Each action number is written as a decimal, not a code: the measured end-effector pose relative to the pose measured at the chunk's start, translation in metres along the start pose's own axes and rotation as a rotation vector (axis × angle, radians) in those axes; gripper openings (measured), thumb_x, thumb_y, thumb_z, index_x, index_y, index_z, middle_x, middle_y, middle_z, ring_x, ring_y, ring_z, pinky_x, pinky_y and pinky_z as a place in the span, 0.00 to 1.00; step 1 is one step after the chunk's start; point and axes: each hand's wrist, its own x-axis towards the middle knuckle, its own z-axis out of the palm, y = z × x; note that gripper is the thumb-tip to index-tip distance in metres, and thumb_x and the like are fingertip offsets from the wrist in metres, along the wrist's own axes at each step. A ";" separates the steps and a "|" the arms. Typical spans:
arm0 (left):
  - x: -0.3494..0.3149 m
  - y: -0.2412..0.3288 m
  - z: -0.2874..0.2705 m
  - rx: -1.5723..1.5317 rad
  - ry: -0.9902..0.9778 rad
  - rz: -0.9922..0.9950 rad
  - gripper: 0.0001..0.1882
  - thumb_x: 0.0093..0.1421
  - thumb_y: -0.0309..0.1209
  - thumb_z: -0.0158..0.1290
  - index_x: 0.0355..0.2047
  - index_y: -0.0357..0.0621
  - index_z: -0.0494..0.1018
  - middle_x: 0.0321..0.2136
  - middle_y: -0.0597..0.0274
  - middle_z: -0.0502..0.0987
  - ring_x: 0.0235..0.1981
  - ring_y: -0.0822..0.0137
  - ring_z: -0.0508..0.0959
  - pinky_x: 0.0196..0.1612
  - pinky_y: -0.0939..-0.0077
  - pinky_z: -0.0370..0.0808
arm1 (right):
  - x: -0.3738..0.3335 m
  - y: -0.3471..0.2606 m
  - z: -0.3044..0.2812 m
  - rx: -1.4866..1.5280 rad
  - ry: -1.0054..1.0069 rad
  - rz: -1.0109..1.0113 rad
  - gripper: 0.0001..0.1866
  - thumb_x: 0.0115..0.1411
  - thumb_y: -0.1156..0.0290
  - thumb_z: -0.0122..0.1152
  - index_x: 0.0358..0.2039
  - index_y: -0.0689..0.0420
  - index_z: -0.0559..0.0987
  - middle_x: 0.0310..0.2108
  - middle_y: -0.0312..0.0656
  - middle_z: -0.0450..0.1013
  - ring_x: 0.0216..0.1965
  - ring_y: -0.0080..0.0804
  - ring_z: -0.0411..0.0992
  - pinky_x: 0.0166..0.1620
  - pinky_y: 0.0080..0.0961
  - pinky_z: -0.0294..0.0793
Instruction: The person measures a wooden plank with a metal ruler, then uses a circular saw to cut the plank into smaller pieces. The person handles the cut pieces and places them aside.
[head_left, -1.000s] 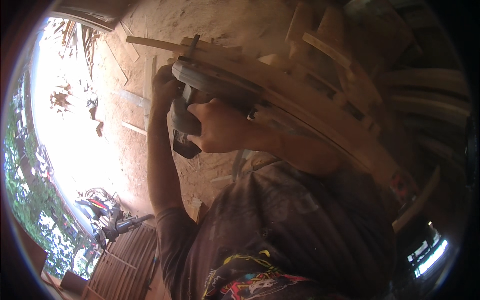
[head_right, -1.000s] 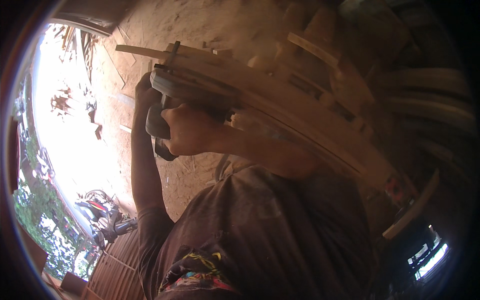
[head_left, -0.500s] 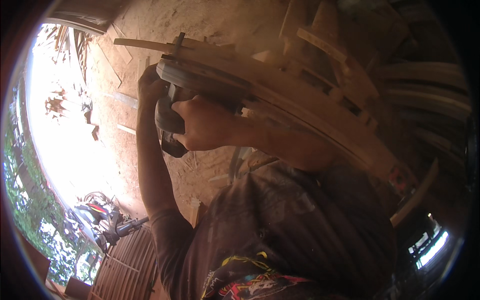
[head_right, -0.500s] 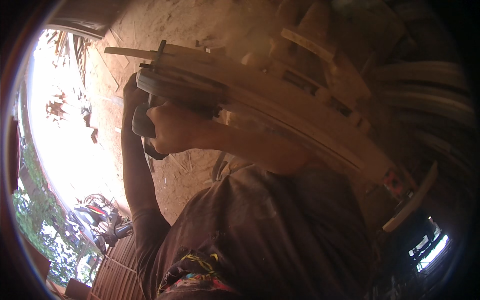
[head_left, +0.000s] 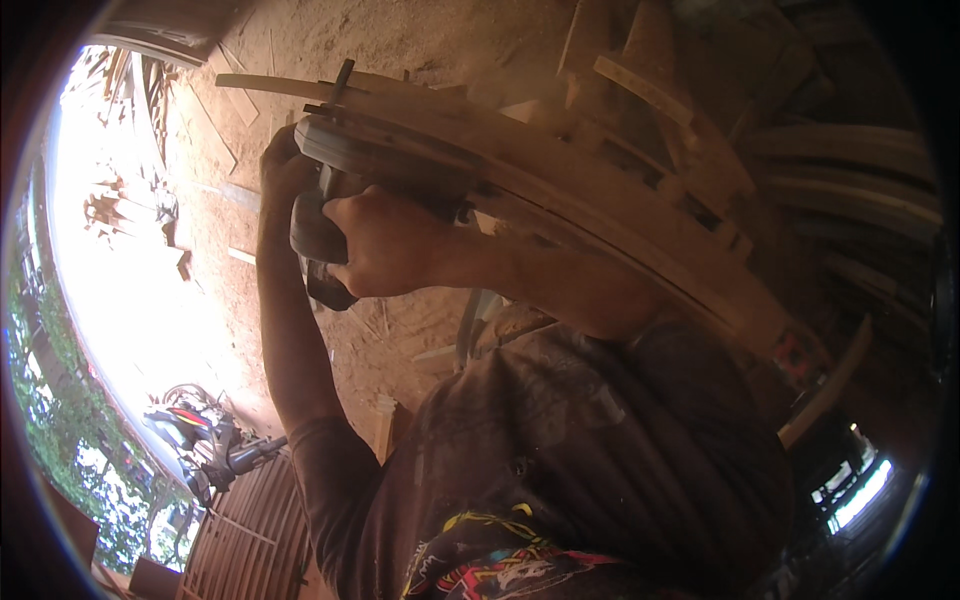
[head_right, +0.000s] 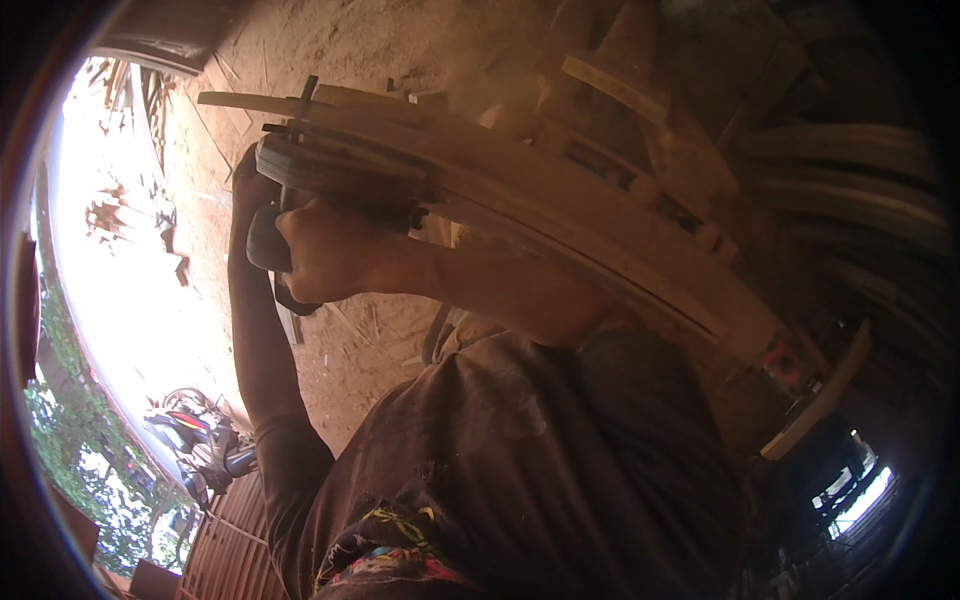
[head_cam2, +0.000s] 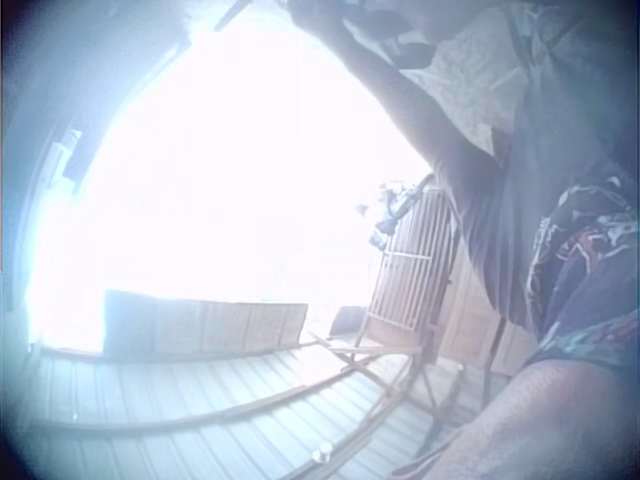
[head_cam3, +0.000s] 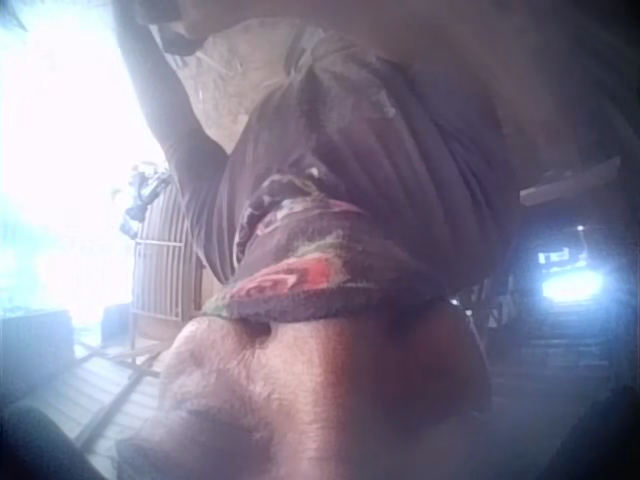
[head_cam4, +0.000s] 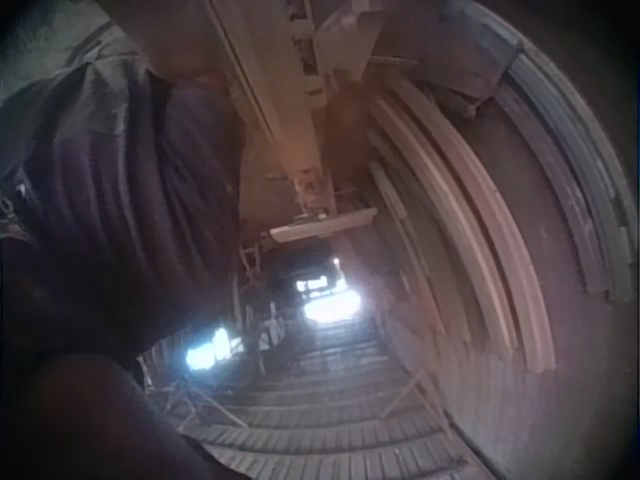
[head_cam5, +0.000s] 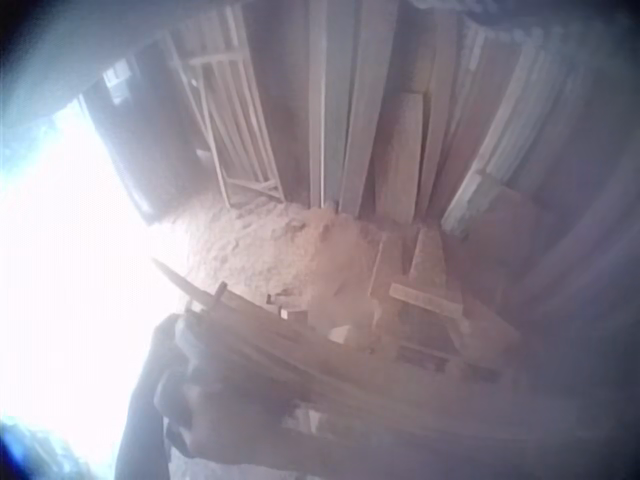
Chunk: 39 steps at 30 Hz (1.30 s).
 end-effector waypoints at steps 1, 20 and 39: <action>0.001 -0.001 0.001 -0.016 0.008 -0.002 0.22 0.58 0.27 0.65 0.54 0.38 0.82 0.43 0.59 0.87 0.42 0.70 0.85 0.45 0.74 0.81 | 0.002 0.001 0.002 -0.005 0.008 -0.007 0.16 0.57 0.66 0.76 0.33 0.65 0.80 0.30 0.59 0.82 0.41 0.60 0.84 0.50 0.49 0.83; 0.020 0.000 -0.027 0.155 -0.050 0.076 0.19 0.61 0.29 0.63 0.53 0.39 0.83 0.42 0.59 0.87 0.41 0.70 0.84 0.45 0.72 0.81 | 0.035 0.004 0.012 -0.006 0.037 -0.064 0.16 0.57 0.66 0.75 0.33 0.68 0.82 0.30 0.60 0.83 0.38 0.57 0.85 0.47 0.46 0.84; 0.006 0.041 -0.045 0.279 0.115 0.116 0.26 0.57 0.27 0.66 0.57 0.40 0.81 0.41 0.55 0.89 0.42 0.66 0.88 0.45 0.67 0.84 | 0.004 0.039 0.024 -0.064 0.318 -0.378 0.20 0.55 0.64 0.79 0.43 0.62 0.84 0.33 0.54 0.83 0.38 0.55 0.85 0.43 0.43 0.84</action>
